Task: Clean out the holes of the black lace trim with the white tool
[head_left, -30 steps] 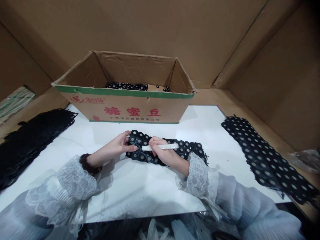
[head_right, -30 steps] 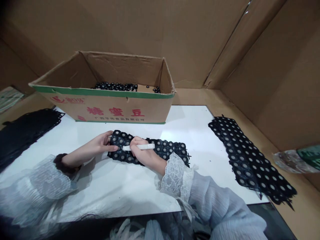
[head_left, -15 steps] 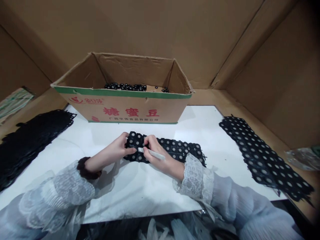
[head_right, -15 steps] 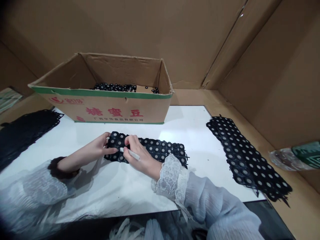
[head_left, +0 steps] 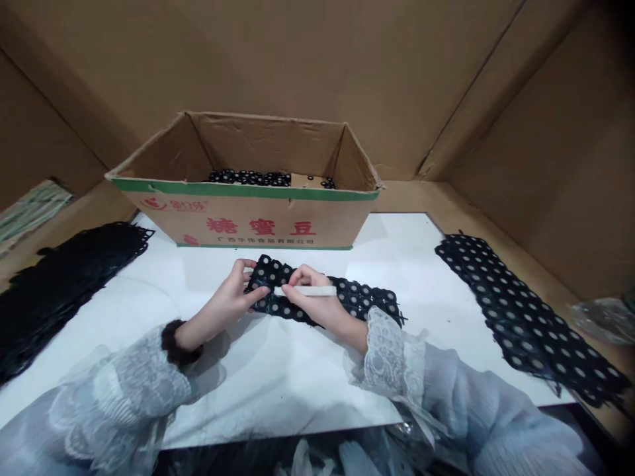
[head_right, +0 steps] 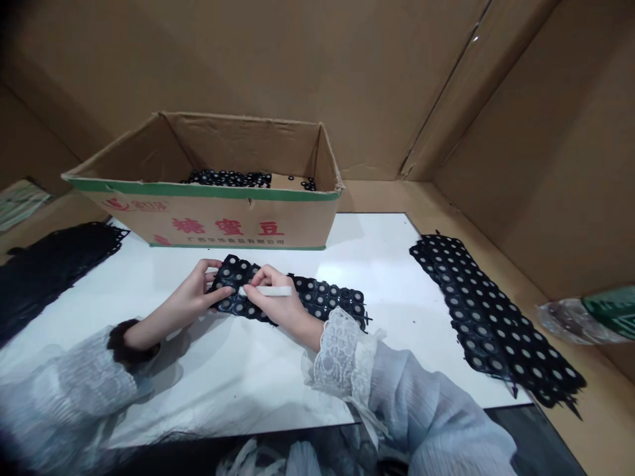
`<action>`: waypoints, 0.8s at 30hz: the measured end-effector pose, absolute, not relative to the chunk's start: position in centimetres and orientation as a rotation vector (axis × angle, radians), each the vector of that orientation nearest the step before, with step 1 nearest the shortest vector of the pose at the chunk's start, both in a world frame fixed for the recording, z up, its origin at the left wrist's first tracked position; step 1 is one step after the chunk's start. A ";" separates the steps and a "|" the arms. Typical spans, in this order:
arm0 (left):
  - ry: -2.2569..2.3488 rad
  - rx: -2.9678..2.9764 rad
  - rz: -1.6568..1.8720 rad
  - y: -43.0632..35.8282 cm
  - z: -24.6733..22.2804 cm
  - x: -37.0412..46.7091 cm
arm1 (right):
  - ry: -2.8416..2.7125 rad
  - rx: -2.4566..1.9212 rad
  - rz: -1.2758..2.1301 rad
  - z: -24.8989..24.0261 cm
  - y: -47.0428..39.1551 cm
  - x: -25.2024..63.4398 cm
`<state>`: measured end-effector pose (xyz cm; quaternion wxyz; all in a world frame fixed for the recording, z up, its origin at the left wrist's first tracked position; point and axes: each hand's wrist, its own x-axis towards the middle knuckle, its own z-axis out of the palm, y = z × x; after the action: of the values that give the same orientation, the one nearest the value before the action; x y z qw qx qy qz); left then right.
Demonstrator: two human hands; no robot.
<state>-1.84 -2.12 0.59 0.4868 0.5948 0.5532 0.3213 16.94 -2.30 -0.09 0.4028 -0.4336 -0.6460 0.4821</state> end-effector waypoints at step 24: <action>1.278 1.355 0.513 -2.0 1.4 -3.7 | -1.783 -0.996 1.044 0.5 -3.4 17.5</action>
<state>-3.71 -1.98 1.41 0.5688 0.5768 0.5441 0.2187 17.50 -3.42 0.55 0.4112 -0.3957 -0.7086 0.4149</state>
